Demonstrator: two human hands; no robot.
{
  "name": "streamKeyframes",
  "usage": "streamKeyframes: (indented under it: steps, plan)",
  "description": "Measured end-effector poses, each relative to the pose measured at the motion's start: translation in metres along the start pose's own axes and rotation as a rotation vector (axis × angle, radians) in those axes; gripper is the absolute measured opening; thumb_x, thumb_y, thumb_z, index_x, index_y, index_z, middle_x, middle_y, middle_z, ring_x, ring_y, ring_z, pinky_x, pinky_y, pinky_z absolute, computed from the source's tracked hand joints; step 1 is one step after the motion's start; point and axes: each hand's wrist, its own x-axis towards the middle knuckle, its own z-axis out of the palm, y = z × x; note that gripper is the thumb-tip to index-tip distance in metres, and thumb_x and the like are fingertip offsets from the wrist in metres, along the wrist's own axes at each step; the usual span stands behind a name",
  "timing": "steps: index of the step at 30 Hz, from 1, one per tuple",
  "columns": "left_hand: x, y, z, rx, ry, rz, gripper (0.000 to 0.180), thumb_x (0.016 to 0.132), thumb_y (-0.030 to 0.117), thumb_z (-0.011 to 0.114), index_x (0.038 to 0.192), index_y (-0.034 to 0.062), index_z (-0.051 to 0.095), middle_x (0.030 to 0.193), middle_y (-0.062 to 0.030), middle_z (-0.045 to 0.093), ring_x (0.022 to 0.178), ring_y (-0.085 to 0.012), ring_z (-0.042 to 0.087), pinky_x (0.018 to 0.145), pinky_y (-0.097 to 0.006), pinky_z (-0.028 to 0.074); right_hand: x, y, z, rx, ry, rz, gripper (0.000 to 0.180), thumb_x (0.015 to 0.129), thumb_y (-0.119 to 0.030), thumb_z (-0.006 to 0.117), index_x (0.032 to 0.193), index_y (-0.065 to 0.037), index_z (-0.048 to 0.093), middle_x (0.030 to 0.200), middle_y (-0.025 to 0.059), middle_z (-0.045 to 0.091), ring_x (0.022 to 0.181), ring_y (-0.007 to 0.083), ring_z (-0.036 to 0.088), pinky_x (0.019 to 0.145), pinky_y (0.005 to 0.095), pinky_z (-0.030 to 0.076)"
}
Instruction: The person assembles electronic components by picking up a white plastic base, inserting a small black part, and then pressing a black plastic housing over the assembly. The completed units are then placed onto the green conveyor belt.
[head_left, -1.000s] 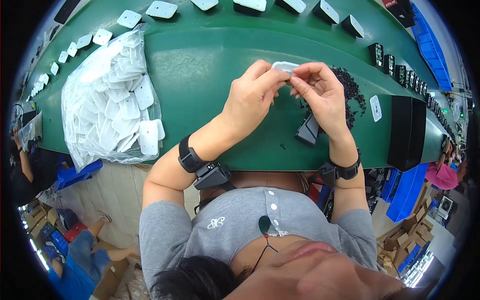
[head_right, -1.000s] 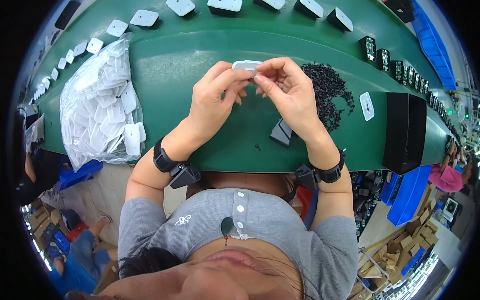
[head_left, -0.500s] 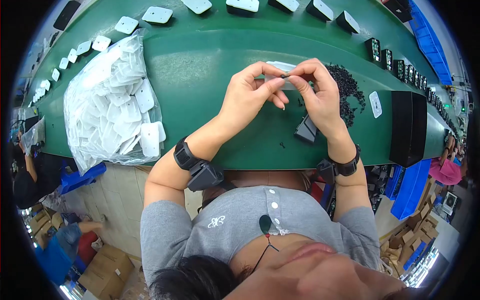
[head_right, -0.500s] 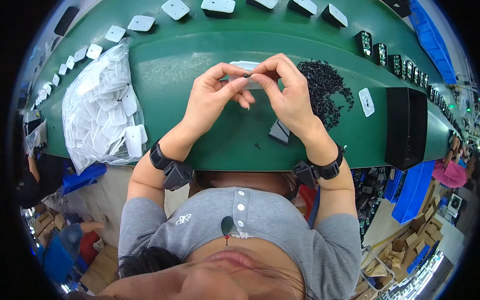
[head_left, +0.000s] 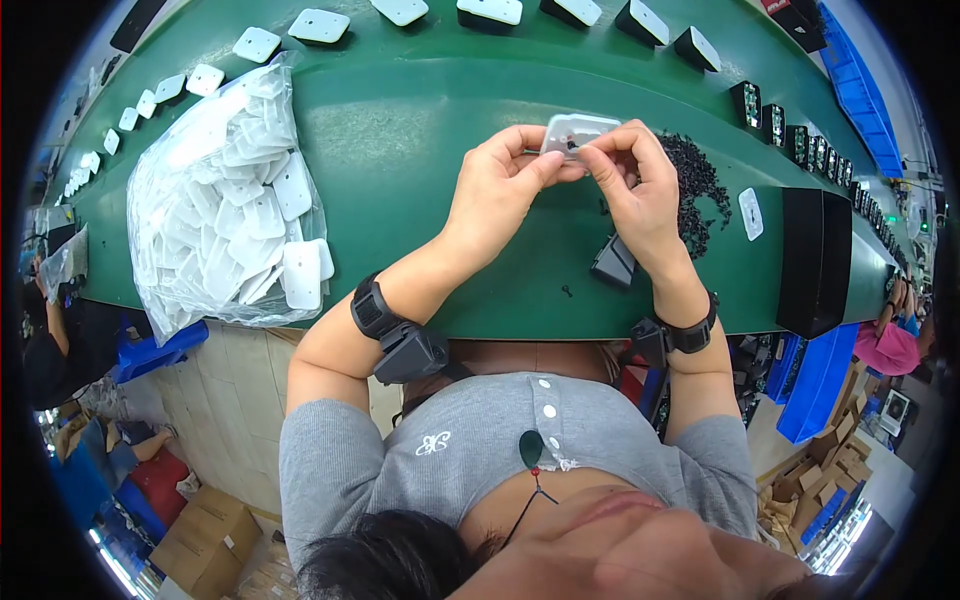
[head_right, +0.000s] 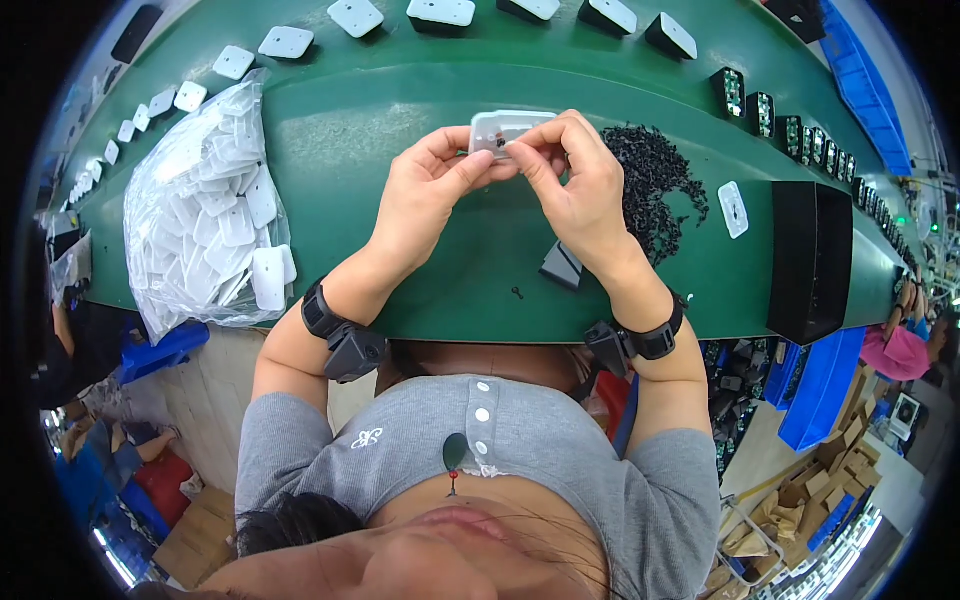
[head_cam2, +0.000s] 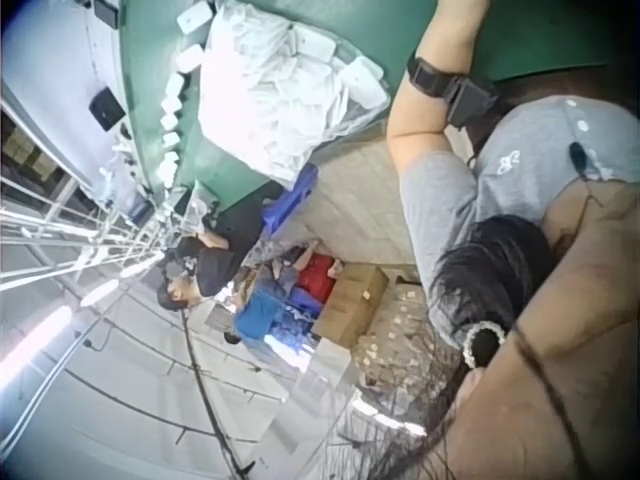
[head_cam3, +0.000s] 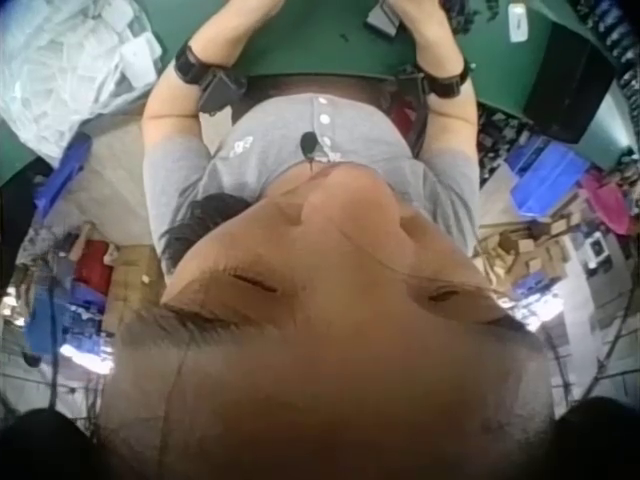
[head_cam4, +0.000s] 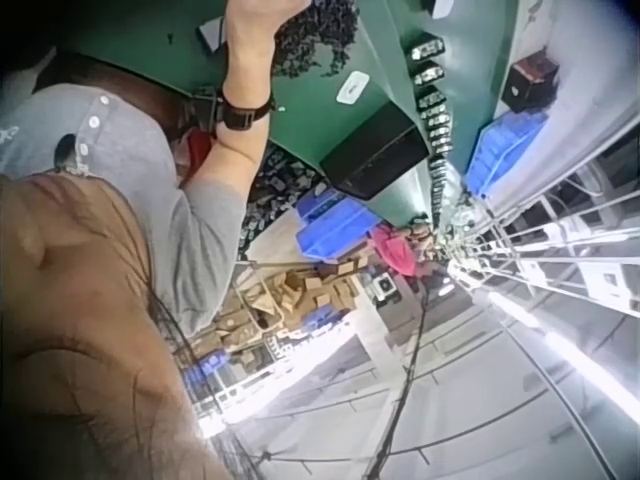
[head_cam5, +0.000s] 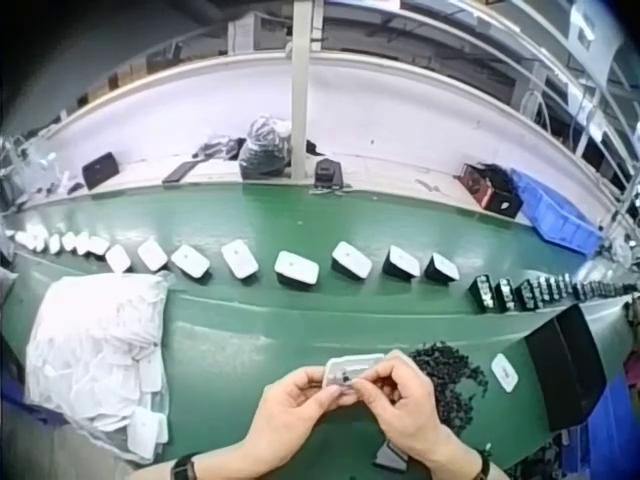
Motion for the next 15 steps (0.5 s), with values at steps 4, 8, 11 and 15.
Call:
streamKeyframes:
  steps: [4,8,11,15]
  plan:
    - [-0.002,-0.002,0.003,-0.031,-0.001,0.014,0.02,0.095,0.003,0.052,0.112,-0.0073,0.053,0.106,-0.0157,0.066,0.099,-0.0184,0.067,0.089,-0.028,0.054,-0.002,0.004,0.005,0.029,0.036,0.014,0.012,0.089,-0.009,0.067,0.088,-0.001,0.059,0.082,-0.0011,0.052,0.066,0.0037,0.045,0.056,0.0184,0.034]
    - [-0.002,-0.004,0.004,-0.083,-0.032,0.062,0.015,0.096,0.006,0.055,0.105,-0.0058,0.054,0.102,-0.0149,0.066,0.095,-0.0182,0.067,0.086,-0.029,0.055,-0.003,0.004,0.008,0.046,0.104,0.017,0.015,0.085,-0.012,0.071,0.082,-0.002,0.06,0.073,0.0042,0.056,0.06,0.0118,0.052,0.053,0.0241,0.041]
    - [-0.001,-0.007,0.001,-0.073,-0.036,0.123,0.014,0.095,0.008,0.058,0.1,-0.0043,0.054,0.097,-0.0134,0.066,0.09,-0.017,0.068,0.081,-0.028,0.055,-0.005,-0.005,0.007,-0.029,0.048,0.006,0.015,0.088,-0.012,0.069,0.083,-0.002,0.059,0.076,0.0029,0.054,0.062,0.0088,0.048,0.054,0.0217,0.039]
    - [0.0,-0.011,0.001,-0.007,-0.01,0.215,0.013,0.095,0.009,0.059,0.096,-0.0022,0.054,0.089,-0.0107,0.066,0.079,-0.0145,0.067,0.072,-0.026,0.055,-0.008,-0.008,0.008,-0.096,-0.018,0.024,0.017,0.089,-0.014,0.069,0.085,-0.002,0.058,0.08,0.0028,0.051,0.065,0.0068,0.045,0.056,0.0198,0.036]
